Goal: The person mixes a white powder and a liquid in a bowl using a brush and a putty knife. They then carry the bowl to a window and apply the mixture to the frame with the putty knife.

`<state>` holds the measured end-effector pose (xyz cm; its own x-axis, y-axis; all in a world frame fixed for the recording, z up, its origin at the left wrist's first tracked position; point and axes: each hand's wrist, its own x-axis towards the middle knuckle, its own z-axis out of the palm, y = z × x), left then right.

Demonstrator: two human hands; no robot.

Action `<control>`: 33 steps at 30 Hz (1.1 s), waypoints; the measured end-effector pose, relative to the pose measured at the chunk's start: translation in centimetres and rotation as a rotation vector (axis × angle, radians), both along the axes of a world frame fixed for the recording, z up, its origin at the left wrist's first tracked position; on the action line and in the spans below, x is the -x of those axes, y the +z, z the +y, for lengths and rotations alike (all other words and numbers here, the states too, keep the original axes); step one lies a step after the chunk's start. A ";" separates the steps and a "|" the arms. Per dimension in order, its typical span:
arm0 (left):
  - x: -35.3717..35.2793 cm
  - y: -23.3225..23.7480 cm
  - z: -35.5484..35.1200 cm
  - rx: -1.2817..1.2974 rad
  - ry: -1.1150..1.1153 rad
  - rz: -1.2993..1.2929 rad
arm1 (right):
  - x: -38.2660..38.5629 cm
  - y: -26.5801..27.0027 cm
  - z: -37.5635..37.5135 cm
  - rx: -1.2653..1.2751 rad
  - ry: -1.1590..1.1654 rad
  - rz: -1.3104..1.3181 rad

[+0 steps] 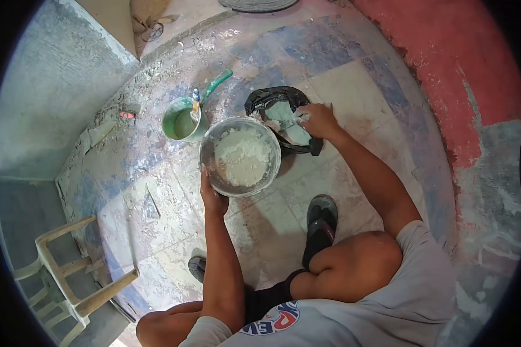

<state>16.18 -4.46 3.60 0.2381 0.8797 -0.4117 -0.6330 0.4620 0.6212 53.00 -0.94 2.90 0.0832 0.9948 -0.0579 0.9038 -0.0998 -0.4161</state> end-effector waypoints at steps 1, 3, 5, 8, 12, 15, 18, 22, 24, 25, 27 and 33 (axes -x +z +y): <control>0.0 0.0 0.0 -0.010 0.001 0.001 | 0.5 1.4 0.2 -0.002 -0.006 0.079; -0.1 0.2 0.0 -0.021 0.013 0.001 | 0.2 3.0 -0.2 -0.033 -0.032 0.031; -0.3 0.7 -0.1 -0.001 0.008 0.013 | -1.6 3.1 -0.2 -0.070 -0.032 0.167; -0.2 -0.1 0.0 0.019 0.024 -0.009 | -2.6 4.4 -0.1 -0.185 -0.110 0.090; -0.7 -0.2 0.0 0.056 0.007 -0.005 | 0.0 11.2 -0.2 -0.166 0.019 0.139; -0.8 -0.9 0.0 0.062 0.000 -0.006 | 1.5 10.6 -0.5 -0.352 0.022 0.198; -1.1 -0.4 -0.1 0.021 -0.018 -0.005 | 3.5 13.0 0.2 -0.007 0.098 0.305; -1.3 -0.6 -0.2 0.002 -0.025 -0.054 | 5.4 12.0 0.1 -0.156 0.149 0.189; -1.4 0.6 -0.4 -0.001 -0.028 -0.017 | 5.9 11.9 0.2 -0.191 0.149 0.174; -1.4 0.6 -0.5 0.000 -0.024 -0.018 | 5.9 11.9 0.2 -0.129 0.182 0.189; -1.4 0.5 -0.3 0.017 -0.041 -0.002 | 6.4 12.4 0.3 -0.068 0.214 0.205; -1.2 -0.4 -0.1 0.019 -0.029 -0.049 | 6.8 13.0 0.0 -0.079 0.422 0.199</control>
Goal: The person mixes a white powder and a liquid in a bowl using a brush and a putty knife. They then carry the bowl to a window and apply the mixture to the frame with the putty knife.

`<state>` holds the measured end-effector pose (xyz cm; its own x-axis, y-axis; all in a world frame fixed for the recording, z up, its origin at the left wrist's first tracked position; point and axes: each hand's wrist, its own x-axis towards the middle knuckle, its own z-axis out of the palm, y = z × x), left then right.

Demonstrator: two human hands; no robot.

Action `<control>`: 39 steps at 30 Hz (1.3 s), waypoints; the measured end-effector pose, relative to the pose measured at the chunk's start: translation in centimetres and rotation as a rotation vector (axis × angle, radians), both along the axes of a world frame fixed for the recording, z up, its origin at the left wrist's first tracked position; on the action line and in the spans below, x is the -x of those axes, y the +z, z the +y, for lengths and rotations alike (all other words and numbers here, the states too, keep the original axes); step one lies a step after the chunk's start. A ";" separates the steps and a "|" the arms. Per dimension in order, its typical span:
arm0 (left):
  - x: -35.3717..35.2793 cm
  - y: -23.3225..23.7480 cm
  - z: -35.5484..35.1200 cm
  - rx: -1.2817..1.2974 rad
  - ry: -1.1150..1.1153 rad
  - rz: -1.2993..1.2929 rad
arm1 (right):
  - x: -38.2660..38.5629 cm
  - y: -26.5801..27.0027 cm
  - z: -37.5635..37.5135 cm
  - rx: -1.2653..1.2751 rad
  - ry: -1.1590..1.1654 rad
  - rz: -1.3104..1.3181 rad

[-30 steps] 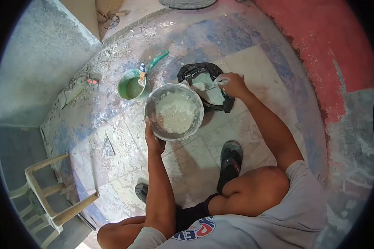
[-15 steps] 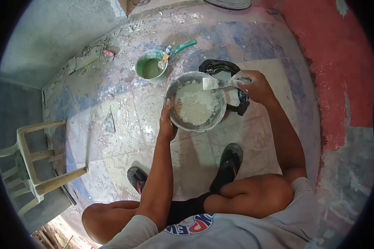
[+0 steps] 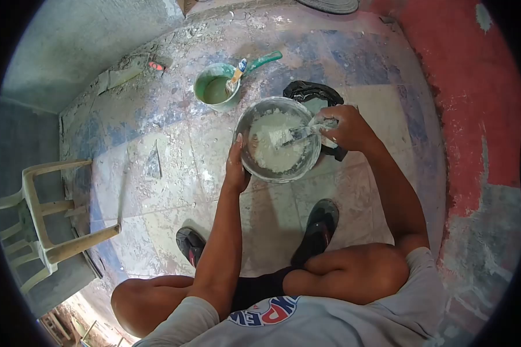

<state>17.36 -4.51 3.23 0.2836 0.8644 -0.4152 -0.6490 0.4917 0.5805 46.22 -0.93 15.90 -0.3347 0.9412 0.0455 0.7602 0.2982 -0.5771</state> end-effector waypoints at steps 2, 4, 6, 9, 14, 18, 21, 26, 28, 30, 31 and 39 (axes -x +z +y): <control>0.0 0.0 -0.1 0.015 -0.004 -0.004 | 0.2 0.4 -0.1 0.003 0.056 -0.051; 0.0 0.1 0.0 0.028 -0.012 -0.004 | 0.5 0.6 -0.1 0.033 0.053 -0.032; -0.1 0.1 0.0 0.024 -0.001 0.017 | 0.4 0.3 -0.2 0.065 0.051 -0.014; -0.2 0.3 -0.2 -0.012 0.007 0.026 | -0.5 -0.5 -0.1 -0.035 0.136 -0.020; 0.1 -0.3 0.0 0.021 0.011 0.014 | -1.1 -0.3 -0.5 -0.076 0.126 -0.038; 0.1 -0.5 -0.1 0.030 0.019 -0.001 | -1.7 -0.3 -0.8 -0.130 0.105 -0.125; 0.0 0.3 0.0 0.058 -0.012 0.000 | -2.4 -1.5 -0.5 -0.099 0.067 -0.067; -0.1 0.2 -0.1 0.044 0.003 -0.003 | -1.5 -0.5 -0.2 0.085 0.020 -0.018; 0.0 0.2 0.0 0.056 0.005 0.006 | -1.6 -0.2 -0.2 0.100 0.024 -0.016; 0.0 0.5 -0.1 0.043 0.025 0.035 | -1.7 0.2 -0.3 0.116 0.029 -0.012; 0.1 0.7 -0.2 0.043 0.025 0.036 | -1.8 0.3 -0.4 0.086 0.012 0.006; 0.0 0.3 0.1 0.043 0.013 0.033 | -3.9 -3.8 -1.2 -0.258 0.040 0.021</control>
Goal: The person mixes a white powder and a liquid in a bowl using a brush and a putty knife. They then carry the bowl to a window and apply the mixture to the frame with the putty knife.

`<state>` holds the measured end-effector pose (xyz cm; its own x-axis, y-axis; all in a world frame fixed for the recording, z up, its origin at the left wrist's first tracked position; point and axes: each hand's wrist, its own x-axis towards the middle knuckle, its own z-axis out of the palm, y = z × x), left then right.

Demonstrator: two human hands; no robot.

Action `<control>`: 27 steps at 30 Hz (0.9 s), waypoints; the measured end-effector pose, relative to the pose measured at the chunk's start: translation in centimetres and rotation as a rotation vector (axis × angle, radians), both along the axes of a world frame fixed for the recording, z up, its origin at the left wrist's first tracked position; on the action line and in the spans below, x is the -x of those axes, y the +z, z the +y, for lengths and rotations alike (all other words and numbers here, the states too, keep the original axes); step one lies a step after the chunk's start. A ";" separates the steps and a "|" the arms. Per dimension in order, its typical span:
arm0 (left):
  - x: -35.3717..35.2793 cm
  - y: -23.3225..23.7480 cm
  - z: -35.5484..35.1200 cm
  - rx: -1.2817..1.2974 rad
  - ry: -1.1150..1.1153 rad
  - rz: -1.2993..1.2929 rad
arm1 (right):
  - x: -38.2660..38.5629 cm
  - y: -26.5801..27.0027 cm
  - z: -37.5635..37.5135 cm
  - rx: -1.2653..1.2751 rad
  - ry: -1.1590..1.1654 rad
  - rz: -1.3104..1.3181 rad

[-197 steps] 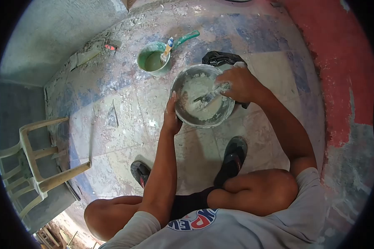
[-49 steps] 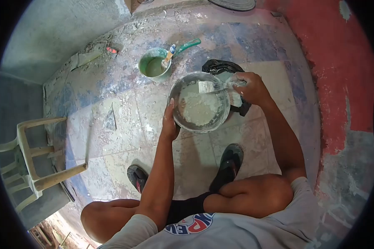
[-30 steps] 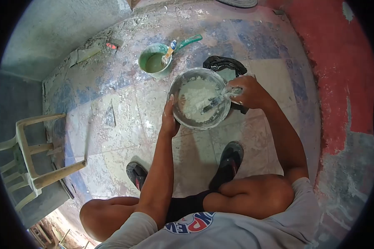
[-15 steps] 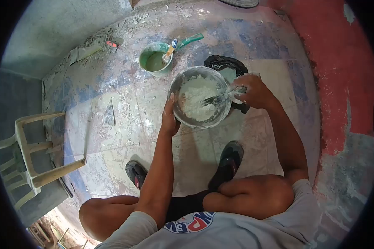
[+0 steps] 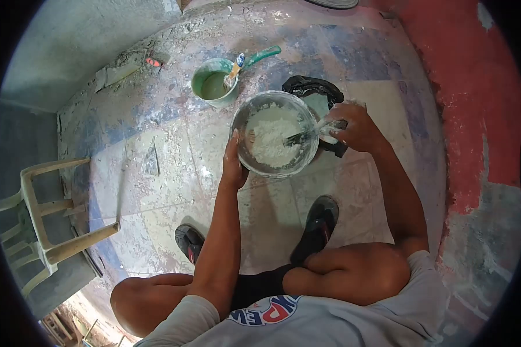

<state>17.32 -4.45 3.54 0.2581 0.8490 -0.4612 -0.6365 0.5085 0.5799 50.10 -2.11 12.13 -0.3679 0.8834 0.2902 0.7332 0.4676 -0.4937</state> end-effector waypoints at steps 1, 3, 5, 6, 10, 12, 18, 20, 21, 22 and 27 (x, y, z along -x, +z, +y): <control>0.0 0.0 0.0 0.001 -0.002 0.001 | 0.1 -0.2 0.0 0.000 -0.007 0.005; -0.1 0.1 0.0 -0.001 0.010 0.015 | 0.6 0.6 0.0 0.001 -0.017 0.011; -0.1 -0.2 -0.1 0.014 0.011 0.011 | 1.1 3.0 0.5 0.215 -0.097 0.162; 0.0 -0.2 -0.1 0.027 0.016 0.008 | 0.7 2.6 0.8 0.190 -0.138 0.210; 0.2 0.1 -0.3 0.029 0.066 0.039 | -2.0 1.7 1.1 0.013 -0.335 0.054; 0.6 0.5 -0.2 0.018 0.032 0.008 | -3.7 -0.4 0.4 -0.061 -0.428 -0.079; 1.0 0.1 0.0 -0.004 0.074 0.012 | -5.3 -3.6 -1.6 0.015 -0.622 -0.489; 1.0 0.1 -0.1 -0.012 0.065 0.012 | -5.5 -4.1 -2.1 0.085 -0.601 -0.524; 0.9 0.4 -0.1 -0.024 0.066 0.020 | -5.4 -4.1 -2.3 0.086 -0.602 -0.523; 0.8 0.5 -0.1 -0.034 0.068 0.028 | -5.3 -4.1 -2.6 0.096 -0.595 -0.505; 0.6 0.5 -0.1 0.007 0.069 -0.002 | -6.5 -7.1 -2.9 0.252 -0.512 -0.360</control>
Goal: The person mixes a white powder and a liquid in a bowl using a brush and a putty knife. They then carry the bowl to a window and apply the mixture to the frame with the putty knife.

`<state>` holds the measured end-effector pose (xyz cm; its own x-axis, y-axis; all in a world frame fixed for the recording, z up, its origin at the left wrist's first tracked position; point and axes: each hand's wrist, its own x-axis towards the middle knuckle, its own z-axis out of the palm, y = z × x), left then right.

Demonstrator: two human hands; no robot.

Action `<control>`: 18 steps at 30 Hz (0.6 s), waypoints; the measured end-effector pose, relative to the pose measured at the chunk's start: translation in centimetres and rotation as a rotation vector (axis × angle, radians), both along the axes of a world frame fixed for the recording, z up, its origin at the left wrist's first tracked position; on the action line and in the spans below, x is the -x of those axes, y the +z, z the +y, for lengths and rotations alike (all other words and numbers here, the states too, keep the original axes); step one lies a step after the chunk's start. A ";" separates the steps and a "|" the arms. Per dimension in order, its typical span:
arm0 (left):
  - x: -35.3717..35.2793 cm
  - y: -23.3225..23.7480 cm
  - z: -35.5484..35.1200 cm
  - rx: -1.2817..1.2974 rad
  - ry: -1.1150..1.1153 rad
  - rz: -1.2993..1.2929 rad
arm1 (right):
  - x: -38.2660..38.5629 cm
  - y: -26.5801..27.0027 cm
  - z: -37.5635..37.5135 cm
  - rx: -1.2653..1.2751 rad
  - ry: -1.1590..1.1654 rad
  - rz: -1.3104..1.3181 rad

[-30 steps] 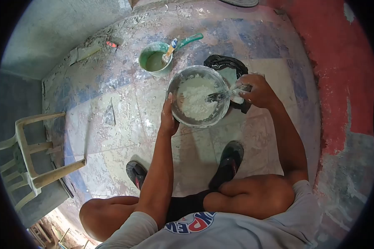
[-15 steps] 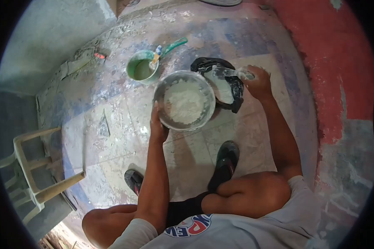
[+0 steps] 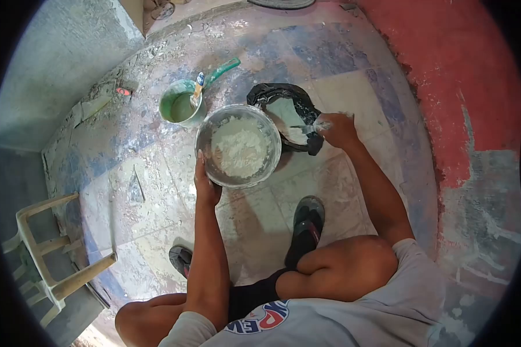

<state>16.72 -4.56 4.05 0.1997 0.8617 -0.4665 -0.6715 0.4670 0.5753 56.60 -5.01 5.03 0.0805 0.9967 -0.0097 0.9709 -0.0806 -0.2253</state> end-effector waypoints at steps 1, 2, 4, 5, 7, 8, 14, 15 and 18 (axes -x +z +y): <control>0.0 0.1 0.0 0.013 0.003 0.005 | 0.0 -0.6 -0.1 -0.003 -0.021 0.086; 0.0 0.1 0.0 0.012 0.005 0.007 | -0.2 -1.0 -0.2 -0.006 -0.040 0.172; 0.0 -0.3 0.0 -0.003 0.007 -0.012 | -0.2 -0.6 -0.2 -0.008 -0.082 0.205; 0.2 -0.6 0.0 0.008 0.010 -0.003 | -0.2 -0.4 -0.2 -0.009 -0.126 0.237; 0.3 -0.6 0.0 -0.003 0.003 -0.005 | 0.0 1.9 0.5 0.035 -0.093 0.232; 0.2 -0.6 0.0 -0.013 -0.007 -0.011 | 0.2 3.4 0.8 0.079 -0.063 0.222; -0.3 0.3 0.0 -0.002 -0.033 -0.005 | -0.7 5.8 2.4 -0.199 0.090 0.274; -0.4 0.5 0.0 -0.003 -0.061 -0.018 | 0.4 7.7 2.7 -0.176 0.089 0.330; -1.1 -0.6 -0.2 0.021 -0.045 0.026 | 2.3 9.3 3.5 -0.150 0.089 0.362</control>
